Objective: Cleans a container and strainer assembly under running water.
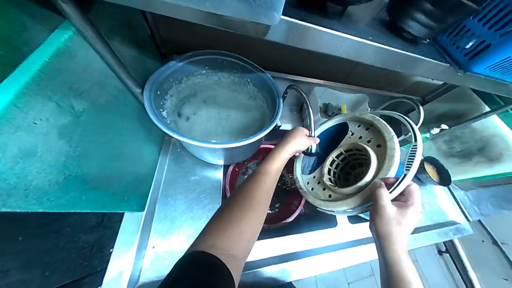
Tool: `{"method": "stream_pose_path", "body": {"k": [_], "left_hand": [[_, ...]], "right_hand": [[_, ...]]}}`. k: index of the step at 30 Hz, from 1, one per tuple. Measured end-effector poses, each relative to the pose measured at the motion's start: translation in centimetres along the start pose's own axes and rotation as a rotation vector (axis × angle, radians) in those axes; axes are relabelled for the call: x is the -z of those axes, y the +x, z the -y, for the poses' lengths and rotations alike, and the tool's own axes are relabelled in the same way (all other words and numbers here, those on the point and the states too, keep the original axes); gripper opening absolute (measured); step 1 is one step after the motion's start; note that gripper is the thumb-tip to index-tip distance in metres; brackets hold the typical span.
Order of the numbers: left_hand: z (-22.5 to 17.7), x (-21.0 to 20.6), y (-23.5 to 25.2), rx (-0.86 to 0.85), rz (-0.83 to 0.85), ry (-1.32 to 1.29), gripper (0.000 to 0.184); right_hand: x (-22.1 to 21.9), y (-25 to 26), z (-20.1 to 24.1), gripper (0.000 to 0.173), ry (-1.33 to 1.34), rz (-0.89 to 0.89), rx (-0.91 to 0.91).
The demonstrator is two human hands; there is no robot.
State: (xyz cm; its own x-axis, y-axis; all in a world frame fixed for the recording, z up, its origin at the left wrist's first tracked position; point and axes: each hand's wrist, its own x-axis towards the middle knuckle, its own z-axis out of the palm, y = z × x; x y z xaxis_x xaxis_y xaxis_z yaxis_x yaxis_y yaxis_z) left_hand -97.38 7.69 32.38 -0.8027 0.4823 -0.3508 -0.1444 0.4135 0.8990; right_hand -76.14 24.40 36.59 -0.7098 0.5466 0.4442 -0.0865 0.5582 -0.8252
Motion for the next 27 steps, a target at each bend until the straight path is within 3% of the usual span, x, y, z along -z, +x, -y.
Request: {"method": "stream_pose_path", "body": {"k": [4,13,22,27], "left_hand": [[0.4,-0.5,0.7,-0.008,-0.025,-0.024,0.044],[-1.9,-1.4,0.7,-0.018,-0.042,-0.125,0.044],[0.9,-1.5,1.3,0.005,-0.032,-0.107,0.047],[3.4,-0.8,1.1,-0.001,-0.041,-0.095,0.047]], "right_hand": [[1.7,1.5,2.0,0.015,-0.182,0.077,-0.127],[5.2,5.6,6.8,0.007,-0.250,0.241,-0.378],[-4.3,7.0,3.3,0.019,-0.351,0.515,-0.545],[-5.2,8.3,3.2,0.021,-0.312,0.477,-0.578]]}}
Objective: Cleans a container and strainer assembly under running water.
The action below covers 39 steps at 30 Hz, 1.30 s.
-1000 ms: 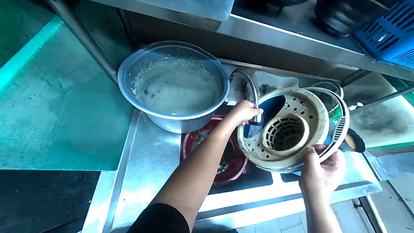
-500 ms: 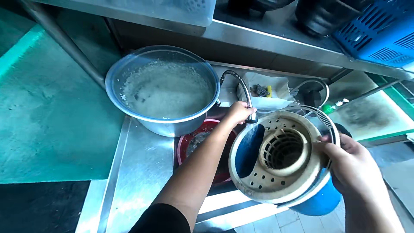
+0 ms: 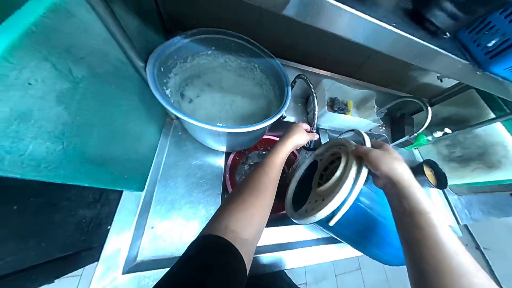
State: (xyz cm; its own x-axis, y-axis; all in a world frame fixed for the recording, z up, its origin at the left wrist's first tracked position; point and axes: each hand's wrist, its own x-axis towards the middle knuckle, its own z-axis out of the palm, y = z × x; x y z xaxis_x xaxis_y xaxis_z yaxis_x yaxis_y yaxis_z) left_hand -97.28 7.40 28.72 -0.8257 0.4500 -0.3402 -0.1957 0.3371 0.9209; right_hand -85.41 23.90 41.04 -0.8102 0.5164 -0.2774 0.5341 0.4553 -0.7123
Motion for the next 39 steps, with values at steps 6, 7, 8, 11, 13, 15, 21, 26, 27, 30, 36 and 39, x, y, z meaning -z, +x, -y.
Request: {"method": "stream_pose_path", "body": {"k": [6,7,8,11,13,15,21,26,27,30,36,39], "left_hand": [[-5.1,1.1,-1.7,-0.019,0.077,-0.027,0.048],[-6.4,1.2,-1.8,-0.026,0.089,-0.050,0.049],[-7.6,1.1,-1.8,-0.031,0.091,-0.060,0.051],[-10.3,1.0,-1.4,-0.021,0.076,-0.102,0.057],[-11.5,0.8,-1.2,-0.018,0.062,-0.147,0.058],[-12.4,0.9,-1.3,-0.008,0.064,-0.189,0.059],[-15.3,3.0,-1.8,-0.026,0.085,-0.329,0.038],[-17.1,3.2,-1.7,0.005,0.086,-0.308,0.037],[-17.1,3.0,-1.6,0.005,0.084,-0.314,0.037],[-16.6,2.8,-1.4,-0.007,0.079,-0.348,0.038],[-16.5,2.9,-1.5,-0.002,0.087,-0.339,0.039],[-17.2,2.6,-1.4,0.009,0.079,-0.320,0.037]], "right_hand": [[5.9,-2.6,0.6,0.013,0.197,-0.087,0.099],[6.8,-3.2,0.5,0.011,0.216,-0.117,0.122],[7.7,-3.8,0.3,0.010,0.237,-0.153,0.145],[10.3,-5.6,-1.3,0.008,0.332,-0.216,0.205],[11.9,-6.5,-3.1,0.010,0.414,-0.219,0.233],[12.9,-7.5,-4.8,0.015,0.491,-0.239,0.241],[13.0,-8.4,-6.0,0.016,0.708,-0.271,0.256],[13.0,-4.1,-6.2,0.028,0.767,-0.332,0.226],[13.4,-3.6,-6.7,0.029,0.775,-0.324,0.179],[14.9,-4.3,-7.9,0.029,0.790,-0.286,0.022],[15.1,-8.4,-3.8,0.024,0.700,-0.147,0.007],[14.7,-5.5,-2.8,0.014,0.697,-0.180,0.090]]}}
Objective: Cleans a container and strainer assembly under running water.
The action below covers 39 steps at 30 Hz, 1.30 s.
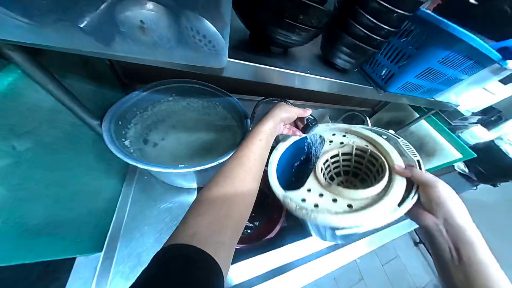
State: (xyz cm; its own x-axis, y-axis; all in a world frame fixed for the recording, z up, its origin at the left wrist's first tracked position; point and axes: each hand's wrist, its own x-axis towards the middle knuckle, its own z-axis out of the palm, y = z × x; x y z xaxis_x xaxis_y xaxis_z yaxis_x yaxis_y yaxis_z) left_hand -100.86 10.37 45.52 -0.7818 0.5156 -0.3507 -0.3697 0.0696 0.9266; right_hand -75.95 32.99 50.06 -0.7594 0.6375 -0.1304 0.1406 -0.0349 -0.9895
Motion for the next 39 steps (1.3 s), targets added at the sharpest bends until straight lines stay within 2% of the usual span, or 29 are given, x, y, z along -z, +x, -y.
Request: {"method": "stream_pose_path", "body": {"k": [4,8,13,17,21,24,27,30,33,35,39], "left_hand": [[-0.1,-0.6,0.4,0.015,-0.014,-0.003,0.036],[0.1,-0.2,0.3,0.010,0.008,-0.021,0.035],[0.4,0.3,0.4,0.008,0.038,-0.019,0.037],[0.1,-0.2,0.8,0.009,0.031,-0.005,0.035],[0.4,0.0,0.7,-0.003,0.050,0.006,0.035],[1.1,0.4,0.7,-0.025,0.082,0.008,0.036],[2.3,0.6,0.8,-0.026,0.086,0.014,0.039],[3.7,0.1,0.8,0.008,0.079,0.034,0.052],[6.0,-0.1,1.1,0.013,0.066,0.108,0.058],[7.7,-0.2,1.6,0.009,0.046,0.180,0.055],[10.4,0.2,2.0,0.016,0.031,0.297,0.058]], "right_hand": [[1.4,3.9,-1.9,0.024,-0.056,-0.115,0.097],[3.1,1.7,-2.6,0.025,-0.101,-0.091,0.025],[-0.3,-2.0,-0.3,0.017,-0.194,0.064,0.028],[-2.3,0.9,-0.3,0.015,-0.228,-0.006,0.125],[0.1,3.4,-3.1,0.021,-0.259,-0.048,0.145],[1.7,1.9,-1.5,0.018,-0.311,-0.026,0.116],[0.0,-0.5,1.3,0.013,-0.516,-0.038,0.094],[-1.5,0.8,1.2,0.013,-0.713,0.016,0.079],[-3.7,3.3,-0.2,0.021,-0.874,0.065,-0.005],[-5.1,5.0,-2.0,0.026,-0.952,0.118,-0.098],[-9.2,6.7,-6.5,0.031,-1.120,0.253,-0.128]]}}
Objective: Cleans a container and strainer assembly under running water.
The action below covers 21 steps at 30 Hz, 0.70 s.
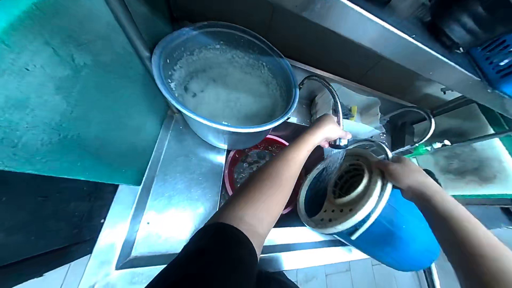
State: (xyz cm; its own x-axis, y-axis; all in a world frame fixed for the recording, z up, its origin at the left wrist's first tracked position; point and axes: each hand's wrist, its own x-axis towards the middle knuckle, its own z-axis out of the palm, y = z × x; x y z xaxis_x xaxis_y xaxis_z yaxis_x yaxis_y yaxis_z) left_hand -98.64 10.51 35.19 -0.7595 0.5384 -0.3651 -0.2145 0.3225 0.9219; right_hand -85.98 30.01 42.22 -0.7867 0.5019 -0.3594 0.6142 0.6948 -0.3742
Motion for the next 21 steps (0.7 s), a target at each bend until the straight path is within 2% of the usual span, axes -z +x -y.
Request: {"method": "stream_pose_path", "body": {"k": [6,11,15,21], "left_hand": [[4.4,0.5,0.5,-0.055,-0.024,0.127,0.048],[7.3,1.0,1.2,-0.090,-0.074,0.199,0.050],[8.1,1.4,1.1,-0.081,-0.080,0.242,0.050],[8.4,1.8,0.3,-0.071,-0.096,0.244,0.049]], "right_hand": [[-2.9,1.3,4.7,0.035,-0.147,0.031,0.000],[-7.6,1.2,7.9,0.038,-0.321,0.110,0.001],[-10.8,1.4,9.3,0.037,-0.422,0.137,0.003],[-12.6,1.2,10.1,0.032,-0.458,0.154,-0.042]]}}
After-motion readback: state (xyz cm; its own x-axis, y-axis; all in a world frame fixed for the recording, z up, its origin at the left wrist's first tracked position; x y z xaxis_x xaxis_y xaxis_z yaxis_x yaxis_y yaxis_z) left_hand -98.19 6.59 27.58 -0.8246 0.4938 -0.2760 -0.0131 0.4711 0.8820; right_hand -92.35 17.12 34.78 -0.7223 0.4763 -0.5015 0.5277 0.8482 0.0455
